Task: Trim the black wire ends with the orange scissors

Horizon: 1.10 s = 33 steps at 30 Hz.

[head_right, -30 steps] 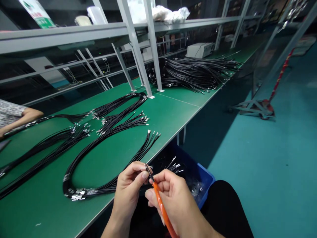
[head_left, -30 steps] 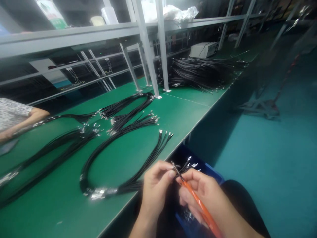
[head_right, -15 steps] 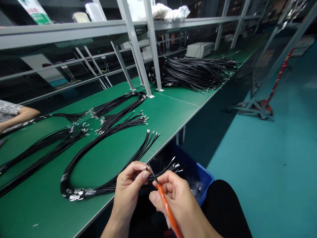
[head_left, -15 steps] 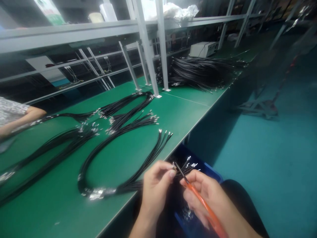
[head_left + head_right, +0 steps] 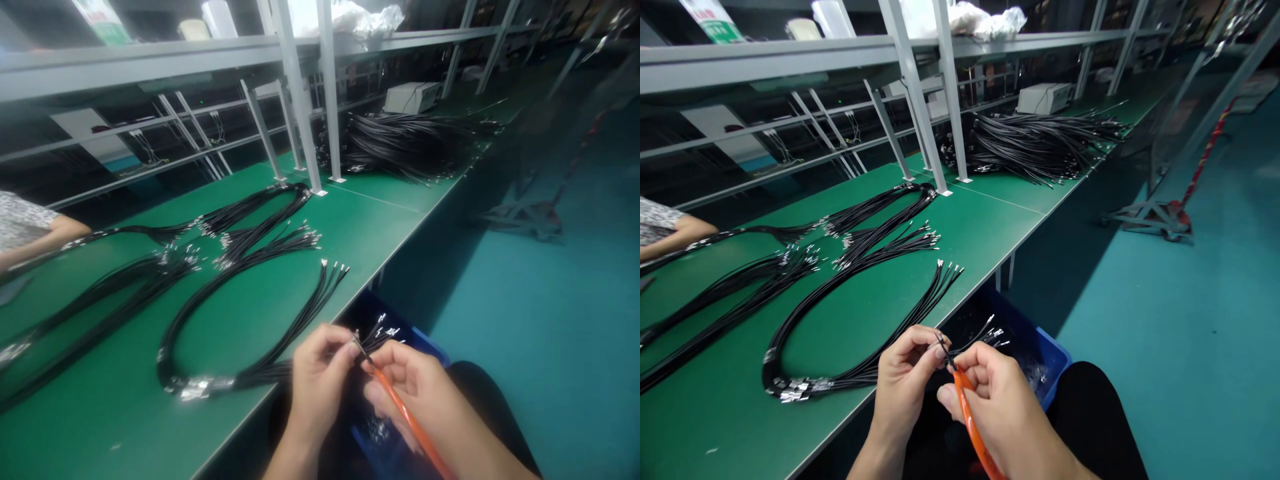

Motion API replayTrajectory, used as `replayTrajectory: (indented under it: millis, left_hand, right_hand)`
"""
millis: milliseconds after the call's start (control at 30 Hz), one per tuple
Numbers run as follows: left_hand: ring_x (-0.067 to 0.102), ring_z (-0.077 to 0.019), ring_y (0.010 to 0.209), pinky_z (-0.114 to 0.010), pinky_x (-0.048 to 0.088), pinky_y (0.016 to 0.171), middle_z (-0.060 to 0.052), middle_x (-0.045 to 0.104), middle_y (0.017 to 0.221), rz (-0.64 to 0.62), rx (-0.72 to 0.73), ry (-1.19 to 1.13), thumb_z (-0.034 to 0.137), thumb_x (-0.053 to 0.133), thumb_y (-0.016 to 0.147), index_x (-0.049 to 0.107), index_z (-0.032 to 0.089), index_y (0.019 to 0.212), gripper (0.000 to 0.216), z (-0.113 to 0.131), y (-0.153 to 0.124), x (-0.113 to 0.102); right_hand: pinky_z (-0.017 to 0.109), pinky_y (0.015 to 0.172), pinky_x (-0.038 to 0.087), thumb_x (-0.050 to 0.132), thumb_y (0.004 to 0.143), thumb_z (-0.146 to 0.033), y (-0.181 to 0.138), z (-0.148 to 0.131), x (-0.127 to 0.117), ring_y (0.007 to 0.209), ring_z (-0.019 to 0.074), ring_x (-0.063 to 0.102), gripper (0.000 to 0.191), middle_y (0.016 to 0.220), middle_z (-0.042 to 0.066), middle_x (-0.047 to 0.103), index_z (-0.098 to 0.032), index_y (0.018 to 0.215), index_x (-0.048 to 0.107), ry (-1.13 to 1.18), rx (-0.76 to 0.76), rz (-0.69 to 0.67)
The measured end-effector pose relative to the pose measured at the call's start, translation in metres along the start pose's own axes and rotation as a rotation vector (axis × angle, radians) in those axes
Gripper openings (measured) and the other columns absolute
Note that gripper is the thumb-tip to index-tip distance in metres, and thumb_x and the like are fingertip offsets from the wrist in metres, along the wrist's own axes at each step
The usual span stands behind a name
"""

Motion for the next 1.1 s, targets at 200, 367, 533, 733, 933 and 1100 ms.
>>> replayTrajectory:
  millis: [200,367,533,733,933,1100]
  left_hand:
    - [0.057,-0.0124,0.067,-0.022,0.046,0.064,0.001,0.062,0.074,-0.007,-0.003,0.018,0.016,0.064,0.080,0.062,0.018,0.074,0.007,-0.002,-0.001,0.002]
    - [0.058,-0.0135,0.069,-0.023,0.046,0.064,0.000,0.063,0.076,0.009,-0.003,0.045,0.018,0.063,0.081,0.064,0.019,0.078,0.003,-0.002,0.001,-0.001]
    - [0.059,-0.0153,0.070,-0.024,0.046,0.064,-0.001,0.064,0.077,0.008,0.027,0.184,0.022,0.061,0.083,0.063,0.019,0.081,0.004,-0.003,0.005,0.004]
    - [0.059,-0.0177,0.064,-0.025,0.042,0.059,-0.002,0.066,0.069,-0.304,0.121,0.701,0.013,0.062,0.075,0.066,0.022,0.069,0.011,-0.024,-0.003,0.046]
    - [0.058,-0.0208,0.080,-0.030,0.041,0.070,-0.006,0.065,0.087,0.050,0.006,0.876,0.018,0.050,0.085,0.066,0.021,0.087,0.016,-0.018,0.018,-0.017]
    - [0.055,-0.0233,0.080,-0.032,0.036,0.066,-0.005,0.060,0.080,0.241,-0.128,0.954,0.020,0.058,0.079,0.064,0.021,0.071,0.010,-0.023,0.035,-0.077]
  right_hand:
    - [0.017,0.029,0.023,0.062,0.073,-0.017,0.000,0.004,0.000,0.027,0.0016,0.036,0.010,0.054,-0.007,0.055,-0.018,0.075,0.052,0.003,0.044,-0.007]
    - [0.018,0.043,0.037,0.065,0.068,-0.013,0.001,0.005,-0.004,0.046,0.0074,0.049,0.013,0.055,-0.006,0.056,-0.018,0.070,0.054,-0.076,-0.042,-0.025]
    - [0.025,0.056,0.047,0.073,0.067,-0.023,-0.004,0.003,-0.024,0.063,0.0162,0.060,0.020,0.066,-0.001,0.062,-0.020,0.081,0.059,-0.074,-0.209,0.142]
    - [0.029,0.069,0.052,0.073,0.071,-0.033,0.001,-0.020,-0.043,0.079,0.0222,0.066,0.033,0.084,0.005,0.069,-0.022,0.098,0.057,-0.105,-0.424,0.371]
    - [0.034,0.068,0.043,0.053,0.084,-0.029,0.050,-0.009,-0.024,0.076,0.0255,0.065,0.015,0.079,0.005,0.069,-0.024,0.098,0.056,-0.740,-0.419,0.266]
    - [0.029,0.054,0.033,0.060,0.075,-0.021,0.062,0.019,-0.024,0.052,0.0206,0.056,0.006,0.053,-0.002,0.060,-0.026,0.074,0.056,-0.724,-0.353,0.207]
Point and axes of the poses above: each hand's wrist, its own y-axis towards the middle knuckle, its own x-axis out of the palm, z = x × y, the point moved 6 cm from there along y, towards the middle knuckle
